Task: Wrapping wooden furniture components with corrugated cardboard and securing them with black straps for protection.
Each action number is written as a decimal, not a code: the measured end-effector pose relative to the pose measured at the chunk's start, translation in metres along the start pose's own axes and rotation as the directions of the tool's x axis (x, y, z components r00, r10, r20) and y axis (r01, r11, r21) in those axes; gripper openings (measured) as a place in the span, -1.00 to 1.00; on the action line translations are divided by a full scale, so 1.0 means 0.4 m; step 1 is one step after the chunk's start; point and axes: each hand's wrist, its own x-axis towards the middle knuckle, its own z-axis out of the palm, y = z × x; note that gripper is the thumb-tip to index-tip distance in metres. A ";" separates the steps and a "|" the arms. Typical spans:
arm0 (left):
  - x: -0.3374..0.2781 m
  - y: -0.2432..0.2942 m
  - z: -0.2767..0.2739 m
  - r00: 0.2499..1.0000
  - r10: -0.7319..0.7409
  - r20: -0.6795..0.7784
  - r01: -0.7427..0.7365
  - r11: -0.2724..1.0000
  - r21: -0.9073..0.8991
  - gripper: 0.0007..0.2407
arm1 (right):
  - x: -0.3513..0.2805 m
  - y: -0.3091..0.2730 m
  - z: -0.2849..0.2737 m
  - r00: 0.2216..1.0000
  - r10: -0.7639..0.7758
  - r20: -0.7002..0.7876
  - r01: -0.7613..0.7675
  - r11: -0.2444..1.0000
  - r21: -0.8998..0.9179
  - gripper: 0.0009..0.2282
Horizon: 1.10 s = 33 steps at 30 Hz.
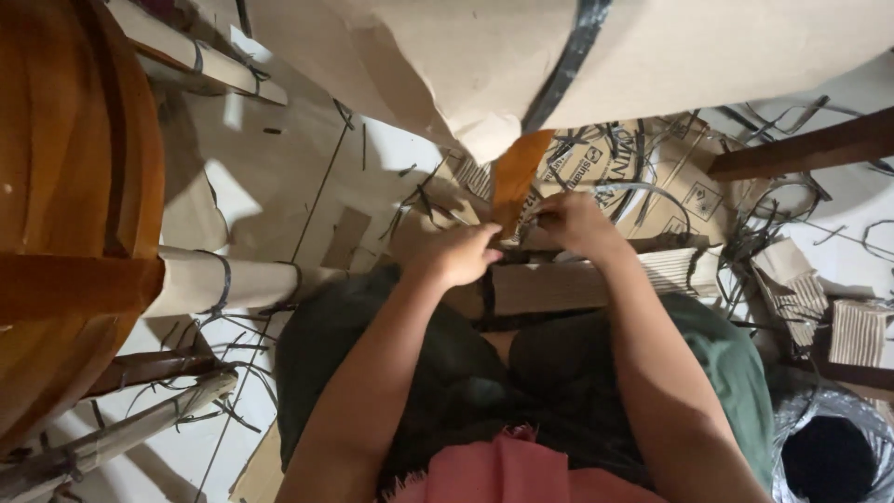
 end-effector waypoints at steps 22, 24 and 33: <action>0.262 0.000 0.181 0.994 -0.039 0.102 0.027 0.993 0.115 -0.70 | -0.081 0.178 -0.343 0.873 0.352 -0.336 -0.359 0.932 0.044 -0.74; 0.297 0.003 0.220 0.999 0.015 0.045 -0.017 0.999 0.051 -0.55 | -0.104 0.179 -0.364 0.772 0.562 -0.298 -0.553 0.824 0.123 -0.87; 0.439 -0.106 0.416 0.986 0.168 0.004 -0.162 0.943 0.289 -0.69 | -0.079 -0.090 -0.311 0.928 0.370 0.031 -0.357 0.912 -0.201 -0.37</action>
